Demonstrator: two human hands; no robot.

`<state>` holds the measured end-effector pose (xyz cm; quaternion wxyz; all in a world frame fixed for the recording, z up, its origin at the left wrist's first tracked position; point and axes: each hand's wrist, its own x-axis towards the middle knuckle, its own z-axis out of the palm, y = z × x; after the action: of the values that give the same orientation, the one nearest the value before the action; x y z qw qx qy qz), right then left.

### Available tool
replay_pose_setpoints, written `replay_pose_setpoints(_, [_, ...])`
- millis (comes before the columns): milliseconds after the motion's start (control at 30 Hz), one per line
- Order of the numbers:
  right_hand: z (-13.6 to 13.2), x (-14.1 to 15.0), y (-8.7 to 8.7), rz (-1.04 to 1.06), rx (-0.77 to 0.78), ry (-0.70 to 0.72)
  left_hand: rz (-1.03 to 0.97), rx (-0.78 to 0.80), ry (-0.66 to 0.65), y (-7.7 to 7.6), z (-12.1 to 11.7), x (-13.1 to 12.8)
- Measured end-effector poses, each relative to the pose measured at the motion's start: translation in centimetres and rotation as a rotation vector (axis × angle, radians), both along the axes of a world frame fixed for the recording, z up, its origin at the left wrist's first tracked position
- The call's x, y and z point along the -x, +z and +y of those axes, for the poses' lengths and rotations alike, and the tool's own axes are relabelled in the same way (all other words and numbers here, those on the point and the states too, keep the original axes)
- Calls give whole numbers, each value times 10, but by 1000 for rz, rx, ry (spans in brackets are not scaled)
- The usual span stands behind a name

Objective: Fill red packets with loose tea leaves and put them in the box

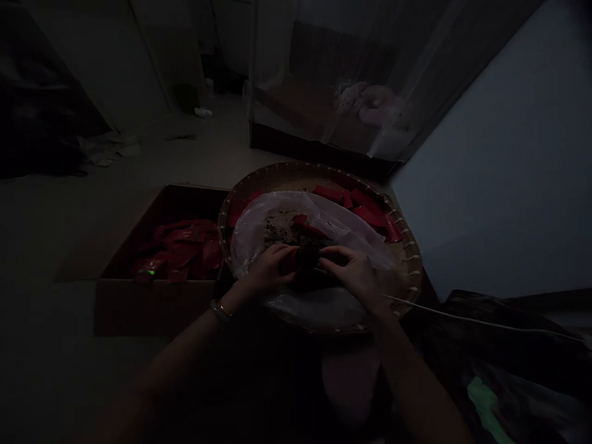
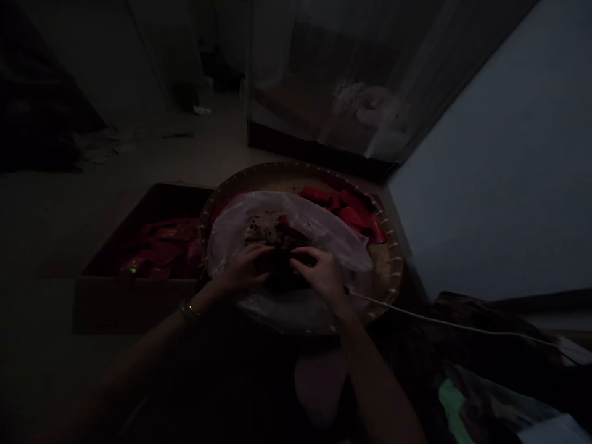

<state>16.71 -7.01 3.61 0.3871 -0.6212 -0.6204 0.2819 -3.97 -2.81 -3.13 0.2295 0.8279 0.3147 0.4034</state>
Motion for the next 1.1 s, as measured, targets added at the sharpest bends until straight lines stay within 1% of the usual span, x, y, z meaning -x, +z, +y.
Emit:
replay_pose_setpoints(100, [2,15,13,-50,-49,73,3,-19,7,-3,1,0])
replay_pose_setpoints(200, [5,25,13,-94,-74,116,3,-23,22,-5,1,0])
replay_pose_setpoints(367, [4,25,8,-90,-107,99,2,-28,32,-4,2,-1])
replay_pose_setpoints(600, [1,20,9,-75,-152,28,-3,-4,25,-3,1,-1])
replay_pose_setpoints(733, [1,16,2,-92,-144,10,5,9,42,-1,0,-1])
replay_pose_setpoints(833, [0,16,-7,-123,-116,65,14,-2,48,-1,0,0])
replay_pose_setpoints(1000, [-1,31,-22,-245,-140,174,34,12,51,-5,1,0])
replay_pose_setpoints(1033, [0,33,-23,-264,-131,178,39,26,48,-6,1,1])
replay_pose_setpoints(1100, [3,34,-24,-266,-117,141,45,79,44,-6,2,2])
